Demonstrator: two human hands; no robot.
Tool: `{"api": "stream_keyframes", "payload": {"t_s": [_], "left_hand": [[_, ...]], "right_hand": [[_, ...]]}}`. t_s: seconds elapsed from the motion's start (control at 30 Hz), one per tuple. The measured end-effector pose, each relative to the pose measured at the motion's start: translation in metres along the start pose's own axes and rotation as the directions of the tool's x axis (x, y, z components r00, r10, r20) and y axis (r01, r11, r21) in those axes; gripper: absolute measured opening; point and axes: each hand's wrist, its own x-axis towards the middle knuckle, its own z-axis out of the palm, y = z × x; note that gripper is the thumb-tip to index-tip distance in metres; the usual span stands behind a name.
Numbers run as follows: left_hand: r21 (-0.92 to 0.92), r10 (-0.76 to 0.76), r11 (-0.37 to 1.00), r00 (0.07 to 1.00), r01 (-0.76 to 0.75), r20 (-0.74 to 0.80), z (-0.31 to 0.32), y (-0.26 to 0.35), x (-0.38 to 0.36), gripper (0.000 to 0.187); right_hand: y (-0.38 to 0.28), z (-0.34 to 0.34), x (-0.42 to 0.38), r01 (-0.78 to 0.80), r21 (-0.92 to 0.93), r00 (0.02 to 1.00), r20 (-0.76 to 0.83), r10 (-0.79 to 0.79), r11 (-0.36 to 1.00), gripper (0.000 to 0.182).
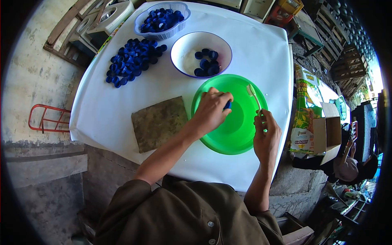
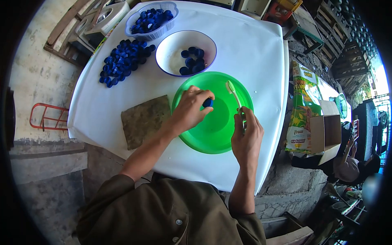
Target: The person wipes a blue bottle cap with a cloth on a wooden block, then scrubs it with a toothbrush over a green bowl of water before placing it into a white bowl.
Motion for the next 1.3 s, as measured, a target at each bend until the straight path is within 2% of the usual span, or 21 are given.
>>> {"api": "stream_keyframes", "payload": {"t_s": [0.03,0.13,0.17,0.27,0.33,0.43,0.53,0.57,0.67,0.7,0.83,0.87,0.93,1.0,1.07,1.17,1.3], "left_hand": [[-0.151,-0.087,0.982,0.981,0.113,0.173,-0.002,0.003,0.004,0.032],[-0.258,-0.043,0.963,0.992,0.073,0.121,-0.003,0.010,0.001,0.030],[-0.274,0.005,0.962,0.998,0.014,0.070,0.000,0.007,-0.001,0.030],[-0.352,-0.039,0.935,0.999,0.047,0.028,-0.015,0.022,-0.001,0.033],[-0.388,-0.014,0.922,1.000,0.002,-0.026,-0.019,0.025,-0.006,0.036],[-0.339,-0.014,0.940,0.999,0.031,0.052,-0.009,0.017,-0.016,0.033],[-0.380,-0.026,0.925,1.000,0.021,-0.009,-0.007,0.017,-0.022,0.034],[-0.411,-0.092,0.909,0.995,0.073,-0.026,-0.008,0.020,-0.022,0.035],[-0.289,-0.084,0.948,0.982,0.131,0.170,-0.005,0.011,-0.024,0.030],[-0.301,-0.072,0.945,0.979,0.129,0.193,-0.006,0.009,-0.025,0.029],[-0.481,-0.084,0.875,0.996,0.054,-0.042,-0.026,0.013,-0.030,0.025],[-0.477,-0.111,0.878,0.988,0.045,-0.111,-0.037,0.011,-0.032,0.027],[-0.467,-0.161,0.884,0.956,0.030,-0.244,-0.058,0.003,-0.042,0.031],[-0.477,-0.306,0.871,0.892,0.121,-0.334,-0.073,-0.012,-0.059,0.036],[-0.473,-0.460,0.843,0.800,0.257,-0.385,-0.074,-0.035,-0.085,0.035],[-0.223,-0.538,0.842,0.792,0.491,-0.287,-0.088,-0.055,-0.124,0.035],[-0.101,-0.459,0.885,0.820,0.453,-0.342,-0.082,-0.080,-0.155,0.031]], "right_hand": [[0.002,0.000,0.000,-0.005,-0.004,1.000,0.005,0.005,1.000,0.020],[0.007,0.001,0.000,-0.013,-0.013,1.000,0.018,0.014,1.000,0.021],[0.009,0.000,0.000,-0.014,-0.020,1.000,0.021,0.014,1.000,0.021],[0.016,-0.002,-0.001,-0.004,-0.030,1.000,0.012,0.004,1.000,0.022],[0.017,-0.003,0.001,-0.048,-0.016,0.998,0.033,0.048,0.999,0.022],[0.018,-0.003,0.004,-0.074,-0.021,0.994,0.074,0.075,0.997,0.022],[0.022,-0.002,0.006,-0.082,0.020,0.991,0.103,0.080,0.996,0.023],[0.023,-0.001,0.006,-0.080,0.031,0.992,0.099,0.076,0.996,0.023],[0.026,0.000,0.007,-0.078,0.040,0.991,0.108,0.074,0.996,0.023],[0.025,-0.001,0.008,-0.081,0.034,0.990,0.121,0.076,0.996,0.023],[0.030,-0.004,0.008,-0.148,0.104,0.981,0.139,0.133,0.983,0.023],[0.032,-0.004,0.009,-0.171,0.133,0.979,0.138,0.153,0.976,0.024],[0.032,-0.005,0.007,-0.189,0.140,0.977,0.126,0.172,0.972,0.024],[0.035,-0.005,0.005,-0.187,0.149,0.977,0.126,0.169,0.971,0.024],[0.043,-0.003,0.004,-0.158,0.162,0.981,0.142,0.136,0.974,0.022],[0.045,0.001,0.006,-0.171,0.181,0.978,0.153,0.144,0.968,0.023],[0.036,0.004,0.010,-0.159,0.203,0.973,0.197,0.118,0.966,0.021]]}}
